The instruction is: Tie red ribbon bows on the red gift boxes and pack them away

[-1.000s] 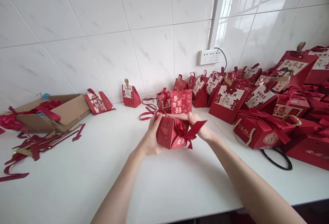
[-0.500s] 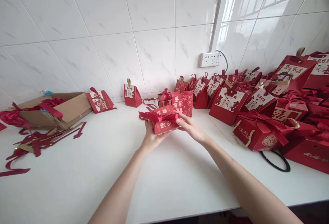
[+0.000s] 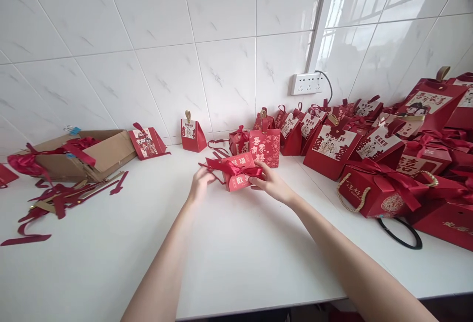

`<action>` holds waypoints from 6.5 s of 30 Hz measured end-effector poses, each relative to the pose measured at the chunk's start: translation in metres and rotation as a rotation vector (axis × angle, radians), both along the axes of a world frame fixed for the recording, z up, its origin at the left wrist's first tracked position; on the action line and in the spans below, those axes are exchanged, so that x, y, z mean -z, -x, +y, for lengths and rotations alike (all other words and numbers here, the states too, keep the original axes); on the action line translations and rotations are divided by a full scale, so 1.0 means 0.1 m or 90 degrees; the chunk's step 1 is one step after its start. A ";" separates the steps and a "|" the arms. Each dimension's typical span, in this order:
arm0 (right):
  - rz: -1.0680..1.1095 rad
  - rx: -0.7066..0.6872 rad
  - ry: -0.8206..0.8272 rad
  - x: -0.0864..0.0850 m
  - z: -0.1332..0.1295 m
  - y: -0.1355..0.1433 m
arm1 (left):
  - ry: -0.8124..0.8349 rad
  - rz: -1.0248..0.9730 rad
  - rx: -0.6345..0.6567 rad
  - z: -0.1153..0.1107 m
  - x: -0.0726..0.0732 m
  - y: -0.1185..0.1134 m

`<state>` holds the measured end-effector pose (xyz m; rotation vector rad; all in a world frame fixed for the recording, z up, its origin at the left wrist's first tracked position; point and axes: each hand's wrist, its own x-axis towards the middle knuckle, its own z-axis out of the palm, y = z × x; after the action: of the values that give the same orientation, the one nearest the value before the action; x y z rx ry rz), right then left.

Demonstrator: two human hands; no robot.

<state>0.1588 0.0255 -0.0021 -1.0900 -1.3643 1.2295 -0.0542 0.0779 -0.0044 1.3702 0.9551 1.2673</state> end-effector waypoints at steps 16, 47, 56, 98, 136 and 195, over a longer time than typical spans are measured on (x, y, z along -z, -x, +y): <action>0.048 0.072 -0.015 0.04 0.03 0.08 | -0.267 0.171 -0.350 -0.23 -0.25 0.10; -0.077 0.140 -0.055 0.10 0.06 0.11 | -0.586 0.393 -0.293 -0.22 -0.14 -0.06; -0.149 0.155 -0.057 0.08 0.02 0.10 | -0.309 0.352 -0.166 -0.25 -0.19 -0.05; -0.139 0.057 -0.117 0.00 -0.02 0.13 | -0.194 0.240 -0.117 -0.27 -0.08 -0.30; -0.299 -0.014 -0.111 0.03 -0.04 0.07 | -0.259 0.359 -0.159 -0.33 0.11 -0.45; 0.051 0.112 -0.122 0.08 0.08 0.09 | 0.120 0.049 -0.029 -0.18 -0.11 -0.24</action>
<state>0.1499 0.0333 -0.0102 -0.9932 -1.2691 0.9841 -0.0306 0.0601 0.0068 1.2634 1.1349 1.1332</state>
